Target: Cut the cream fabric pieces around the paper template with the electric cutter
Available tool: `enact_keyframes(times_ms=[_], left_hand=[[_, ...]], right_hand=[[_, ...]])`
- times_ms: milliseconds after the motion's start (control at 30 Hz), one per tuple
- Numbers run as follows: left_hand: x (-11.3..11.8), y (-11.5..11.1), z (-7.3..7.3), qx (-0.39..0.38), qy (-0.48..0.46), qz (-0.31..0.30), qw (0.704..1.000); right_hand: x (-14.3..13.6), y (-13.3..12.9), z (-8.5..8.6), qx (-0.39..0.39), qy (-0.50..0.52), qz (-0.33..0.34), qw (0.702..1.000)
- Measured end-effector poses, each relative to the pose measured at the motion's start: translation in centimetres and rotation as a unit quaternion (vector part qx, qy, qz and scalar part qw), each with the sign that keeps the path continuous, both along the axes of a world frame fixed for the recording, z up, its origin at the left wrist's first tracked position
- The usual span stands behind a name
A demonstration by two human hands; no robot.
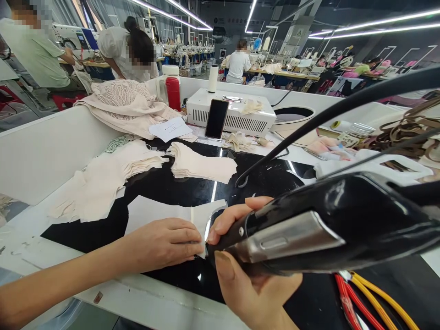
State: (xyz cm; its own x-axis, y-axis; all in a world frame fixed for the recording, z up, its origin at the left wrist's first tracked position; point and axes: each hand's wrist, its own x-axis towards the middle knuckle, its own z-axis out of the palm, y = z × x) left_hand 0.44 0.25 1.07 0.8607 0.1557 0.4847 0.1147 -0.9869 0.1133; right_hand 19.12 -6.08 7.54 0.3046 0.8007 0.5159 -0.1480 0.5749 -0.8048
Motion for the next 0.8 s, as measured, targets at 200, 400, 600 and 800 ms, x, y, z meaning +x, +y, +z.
enact_keyframes(times_ms=[200, 400, 600, 800], left_hand=[[-0.21, -0.08, -0.12, -0.012, 0.007, -0.005, 1.0], [-0.21, -0.15, -0.18, -0.022, -0.004, -0.005, 1.0], [0.1, -0.25, -0.2, -0.021, -0.007, -0.003, 1.0], [0.16, -0.2, -0.17, -0.029, -0.005, -0.004, 1.0]], right_hand=[[0.1, 0.03, -0.13, -0.004, 0.025, -0.001, 1.0], [0.07, 0.09, -0.23, 0.007, 0.022, -0.011, 1.0], [0.12, 0.14, -0.33, 0.005, 0.015, -0.004, 1.0], [0.05, 0.06, -0.28, 0.006, 0.021, 0.0, 1.0]])
